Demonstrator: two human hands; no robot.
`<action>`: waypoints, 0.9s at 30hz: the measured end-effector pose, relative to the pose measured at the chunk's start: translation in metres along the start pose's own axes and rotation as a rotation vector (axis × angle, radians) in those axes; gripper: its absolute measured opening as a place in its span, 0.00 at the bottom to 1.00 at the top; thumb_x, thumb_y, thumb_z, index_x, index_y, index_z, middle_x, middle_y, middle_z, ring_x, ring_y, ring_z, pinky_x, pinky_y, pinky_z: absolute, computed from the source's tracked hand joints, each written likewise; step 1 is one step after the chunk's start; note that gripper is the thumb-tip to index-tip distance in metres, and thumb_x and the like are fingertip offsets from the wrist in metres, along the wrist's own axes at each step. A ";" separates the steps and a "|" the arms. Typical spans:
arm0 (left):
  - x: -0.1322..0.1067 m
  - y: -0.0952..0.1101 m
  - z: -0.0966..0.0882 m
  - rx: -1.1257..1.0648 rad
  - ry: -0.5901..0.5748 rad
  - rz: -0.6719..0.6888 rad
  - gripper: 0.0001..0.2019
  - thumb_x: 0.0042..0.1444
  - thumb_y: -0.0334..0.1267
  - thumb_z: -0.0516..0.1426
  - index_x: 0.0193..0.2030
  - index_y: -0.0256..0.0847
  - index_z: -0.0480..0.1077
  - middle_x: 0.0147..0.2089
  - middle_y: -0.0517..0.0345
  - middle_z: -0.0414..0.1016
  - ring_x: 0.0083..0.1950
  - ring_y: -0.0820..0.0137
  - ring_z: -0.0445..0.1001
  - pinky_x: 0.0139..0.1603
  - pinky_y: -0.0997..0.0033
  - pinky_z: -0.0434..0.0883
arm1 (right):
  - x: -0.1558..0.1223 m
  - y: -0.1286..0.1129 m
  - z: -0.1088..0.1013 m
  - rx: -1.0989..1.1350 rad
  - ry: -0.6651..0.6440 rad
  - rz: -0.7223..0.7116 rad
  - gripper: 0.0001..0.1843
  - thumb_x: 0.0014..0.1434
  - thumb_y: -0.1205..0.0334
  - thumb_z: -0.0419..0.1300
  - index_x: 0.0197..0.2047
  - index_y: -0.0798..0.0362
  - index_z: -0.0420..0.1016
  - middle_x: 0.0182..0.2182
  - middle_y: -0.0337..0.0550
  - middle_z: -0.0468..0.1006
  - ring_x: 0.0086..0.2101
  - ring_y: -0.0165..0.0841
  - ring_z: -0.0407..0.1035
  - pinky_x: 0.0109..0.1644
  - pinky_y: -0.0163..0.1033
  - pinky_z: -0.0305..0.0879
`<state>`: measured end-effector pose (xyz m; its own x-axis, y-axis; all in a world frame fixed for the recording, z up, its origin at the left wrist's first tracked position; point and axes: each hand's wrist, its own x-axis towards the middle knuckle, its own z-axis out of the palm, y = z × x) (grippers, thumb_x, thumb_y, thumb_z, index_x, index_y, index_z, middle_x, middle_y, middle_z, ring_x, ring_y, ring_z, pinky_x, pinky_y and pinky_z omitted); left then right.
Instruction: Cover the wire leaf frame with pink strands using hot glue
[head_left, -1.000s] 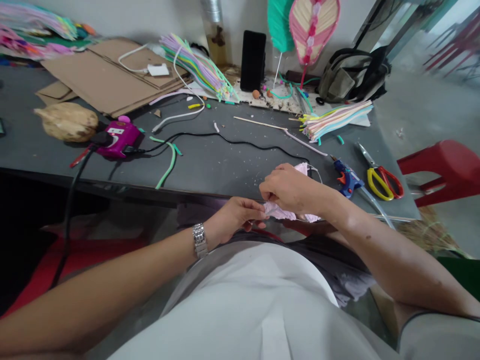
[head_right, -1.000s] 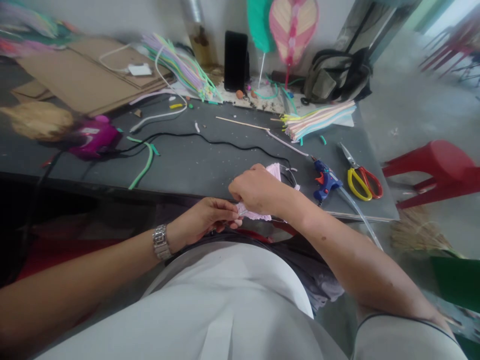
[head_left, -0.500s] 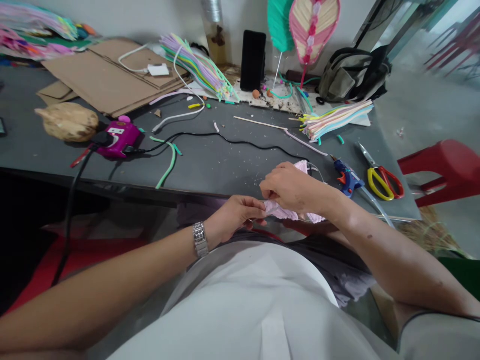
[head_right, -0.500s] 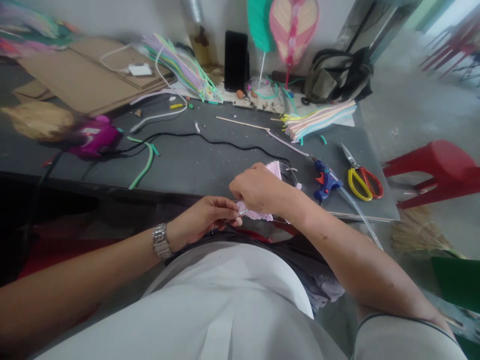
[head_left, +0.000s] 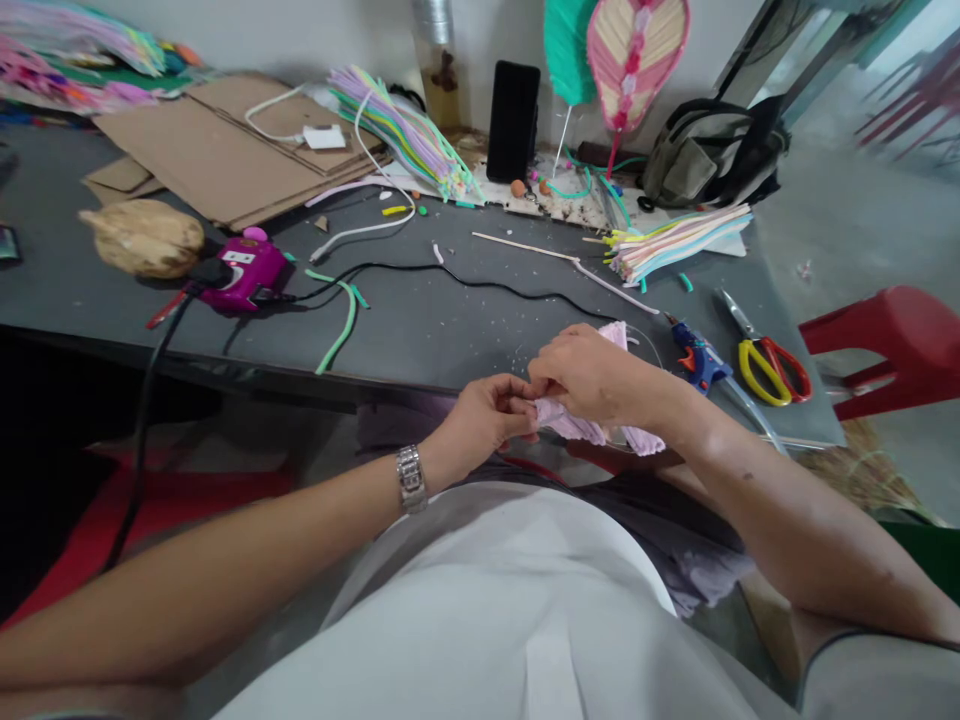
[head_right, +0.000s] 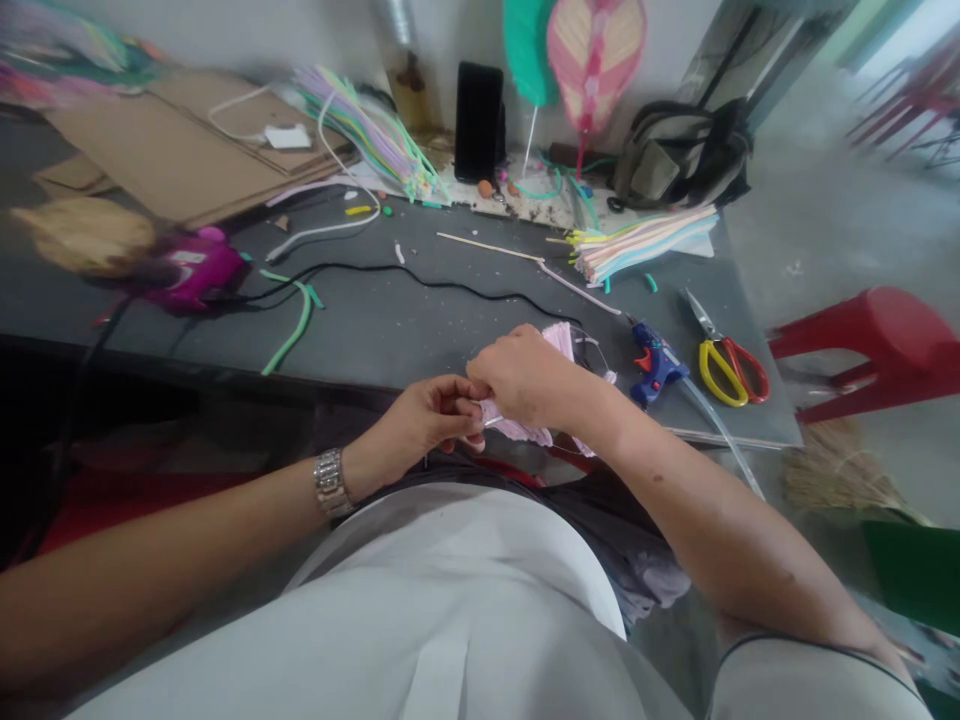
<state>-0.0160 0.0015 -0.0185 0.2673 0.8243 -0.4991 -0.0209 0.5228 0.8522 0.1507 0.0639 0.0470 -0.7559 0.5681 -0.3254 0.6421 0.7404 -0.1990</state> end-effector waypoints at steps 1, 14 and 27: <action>0.000 -0.001 0.000 0.000 0.002 0.020 0.17 0.43 0.30 0.65 0.41 0.39 0.69 0.26 0.66 0.75 0.27 0.69 0.80 0.20 0.79 0.60 | 0.000 0.001 0.000 0.009 0.009 -0.007 0.10 0.61 0.69 0.57 0.34 0.54 0.80 0.31 0.46 0.82 0.35 0.36 0.71 0.41 0.40 0.49; 0.001 -0.004 0.001 0.037 0.020 0.089 0.15 0.44 0.28 0.62 0.40 0.39 0.67 0.27 0.66 0.75 0.25 0.71 0.80 0.18 0.80 0.59 | -0.004 -0.004 -0.007 0.003 -0.020 -0.016 0.11 0.61 0.72 0.57 0.32 0.53 0.80 0.30 0.44 0.81 0.34 0.34 0.69 0.40 0.40 0.47; 0.000 0.002 0.004 -0.018 0.020 0.000 0.13 0.48 0.24 0.63 0.40 0.37 0.69 0.26 0.64 0.77 0.25 0.72 0.79 0.19 0.81 0.61 | -0.001 0.007 0.001 0.054 0.009 -0.047 0.10 0.59 0.68 0.57 0.30 0.54 0.79 0.26 0.43 0.79 0.29 0.32 0.63 0.37 0.40 0.45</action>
<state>-0.0125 0.0014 -0.0160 0.2475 0.8286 -0.5021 -0.0387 0.5263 0.8494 0.1558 0.0680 0.0451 -0.7866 0.5364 -0.3058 0.6113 0.7463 -0.2633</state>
